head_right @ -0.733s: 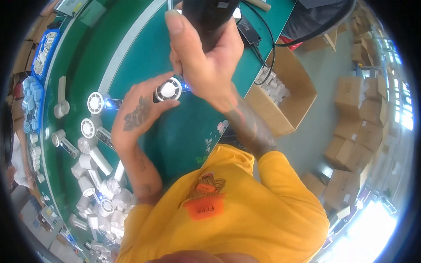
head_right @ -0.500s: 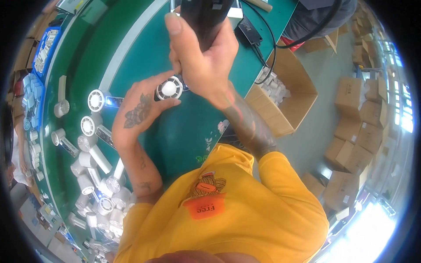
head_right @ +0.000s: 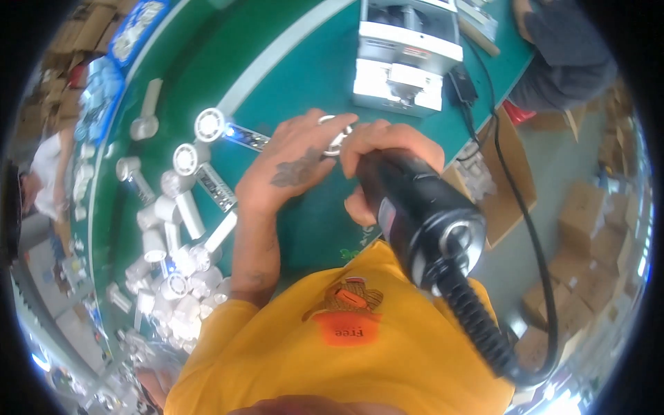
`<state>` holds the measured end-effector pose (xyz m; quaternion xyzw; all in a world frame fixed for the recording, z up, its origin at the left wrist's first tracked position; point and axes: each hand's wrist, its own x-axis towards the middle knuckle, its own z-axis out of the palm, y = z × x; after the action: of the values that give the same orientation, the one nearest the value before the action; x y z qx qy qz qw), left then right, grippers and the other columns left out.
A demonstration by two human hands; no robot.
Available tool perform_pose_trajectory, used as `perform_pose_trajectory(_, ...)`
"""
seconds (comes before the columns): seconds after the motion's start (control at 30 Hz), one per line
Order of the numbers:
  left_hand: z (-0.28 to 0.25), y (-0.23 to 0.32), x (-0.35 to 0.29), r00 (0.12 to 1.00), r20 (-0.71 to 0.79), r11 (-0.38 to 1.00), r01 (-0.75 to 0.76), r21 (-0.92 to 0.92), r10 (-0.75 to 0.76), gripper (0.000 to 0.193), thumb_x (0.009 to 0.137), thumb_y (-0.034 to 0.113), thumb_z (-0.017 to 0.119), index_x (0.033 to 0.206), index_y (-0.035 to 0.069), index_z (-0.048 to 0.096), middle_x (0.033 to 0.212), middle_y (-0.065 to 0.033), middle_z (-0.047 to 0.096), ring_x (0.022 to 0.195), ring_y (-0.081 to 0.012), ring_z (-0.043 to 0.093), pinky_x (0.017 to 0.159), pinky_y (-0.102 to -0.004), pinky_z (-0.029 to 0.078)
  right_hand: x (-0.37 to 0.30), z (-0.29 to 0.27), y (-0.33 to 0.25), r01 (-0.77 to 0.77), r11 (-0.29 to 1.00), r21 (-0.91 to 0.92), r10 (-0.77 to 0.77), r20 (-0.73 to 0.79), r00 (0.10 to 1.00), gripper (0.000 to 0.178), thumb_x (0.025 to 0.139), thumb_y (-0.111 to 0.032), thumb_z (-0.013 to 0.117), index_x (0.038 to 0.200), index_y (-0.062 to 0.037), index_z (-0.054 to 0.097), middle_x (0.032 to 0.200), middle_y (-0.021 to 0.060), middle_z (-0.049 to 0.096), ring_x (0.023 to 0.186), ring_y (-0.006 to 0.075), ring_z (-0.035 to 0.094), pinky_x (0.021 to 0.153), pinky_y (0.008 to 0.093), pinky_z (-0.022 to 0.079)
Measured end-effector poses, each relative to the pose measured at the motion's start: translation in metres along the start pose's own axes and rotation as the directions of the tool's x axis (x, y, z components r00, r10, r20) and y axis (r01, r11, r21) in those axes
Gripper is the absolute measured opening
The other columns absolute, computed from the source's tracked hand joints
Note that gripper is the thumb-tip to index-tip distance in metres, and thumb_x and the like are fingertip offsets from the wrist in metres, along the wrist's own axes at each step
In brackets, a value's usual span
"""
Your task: The person assembles electronic components by attaching electronic sensors to a PCB strip with an electric screwdriver.
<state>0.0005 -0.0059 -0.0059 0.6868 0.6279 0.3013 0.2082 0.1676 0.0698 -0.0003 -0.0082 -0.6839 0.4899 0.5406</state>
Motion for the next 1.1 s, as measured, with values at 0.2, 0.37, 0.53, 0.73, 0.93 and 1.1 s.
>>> perform_pose_trajectory(0.2,-0.04,-0.019,0.015,0.997,-0.012,0.928,0.081,0.363,-0.082,0.05,0.075,-0.002,0.066,0.122,0.018,0.067,0.104,-0.0119,0.065,0.118,-0.0336,0.055,0.12,-0.0538,0.029,0.019,-0.004,-0.029,0.052,0.943,0.329,0.125,-0.493,0.861,0.076,0.093,-0.079,0.046,0.13,-0.0124,0.047,0.064,0.0026,0.046,0.047,0.0148,0.046,0.044,0.0306,0.042)
perform_pose_trajectory(0.37,-0.148,-0.133,0.018,0.704,-0.179,0.685,0.71,0.161,-0.688,0.065,0.064,0.033,0.087,0.126,0.035,0.069,0.132,-0.0017,0.068,0.134,-0.0287,0.049,0.121,-0.0425,0.026,0.007,-0.019,-0.045,-0.122,0.95,0.288,0.285,-0.635,0.718,0.067,0.099,-0.072,0.042,0.13,-0.0121,0.044,0.065,0.0019,0.041,0.048,0.0125,0.04,0.044,0.0284,0.037)
perform_pose_trajectory(0.53,-0.209,-0.161,-0.018,0.523,-0.299,0.417,0.838,0.352,-0.798,0.084,0.082,0.059,0.073,0.154,0.023,0.047,0.158,-0.0123,0.047,0.146,-0.0324,0.044,0.125,-0.0446,0.026,-0.023,-0.025,-0.039,-0.297,0.909,0.291,0.415,-0.587,0.695,0.064,0.101,-0.067,0.043,0.133,-0.0109,0.041,0.067,0.0052,0.044,0.047,0.0164,0.041,0.048,0.0328,0.04)
perform_pose_trajectory(0.73,-0.233,-0.14,-0.091,0.292,-0.353,0.237,0.952,0.193,-0.889,0.08,0.088,0.051,0.071,0.157,0.019,0.044,0.154,-0.0158,0.051,0.139,-0.0307,0.053,0.113,-0.0433,0.044,-0.04,-0.042,-0.037,-0.343,0.9,0.27,0.433,-0.652,0.623,0.063,0.102,-0.064,0.044,0.132,-0.0082,0.038,0.067,0.0051,0.045,0.047,0.0169,0.041,0.048,0.0324,0.04)
perform_pose_trajectory(0.93,-0.322,-0.277,-0.241,0.138,-0.259,0.16,0.985,-0.067,-0.956,0.068,0.077,0.03,0.085,0.141,0.033,0.061,0.136,-0.0065,0.063,0.111,-0.0231,0.067,0.084,-0.0373,0.061,-0.028,-0.029,-0.036,-0.331,0.856,0.396,0.511,-0.561,0.651,0.059,0.106,-0.06,0.038,0.133,-0.0071,0.039,0.067,0.0033,0.041,0.049,0.0133,0.039,0.048,0.0292,0.037)
perform_pose_trajectory(1.1,-0.328,-0.195,-0.129,0.622,-0.319,0.588,0.782,0.206,-0.715,0.055,0.087,0.034,0.078,0.135,0.012,0.061,0.11,-0.0092,0.073,0.098,-0.025,0.069,0.079,-0.034,0.057,-0.024,-0.073,-0.058,-0.312,0.922,0.231,0.388,-0.52,0.761,0.063,0.1,-0.067,0.046,0.128,-0.0114,0.041,0.063,0.0033,0.042,0.043,0.0137,0.04,0.043,0.0291,0.038)
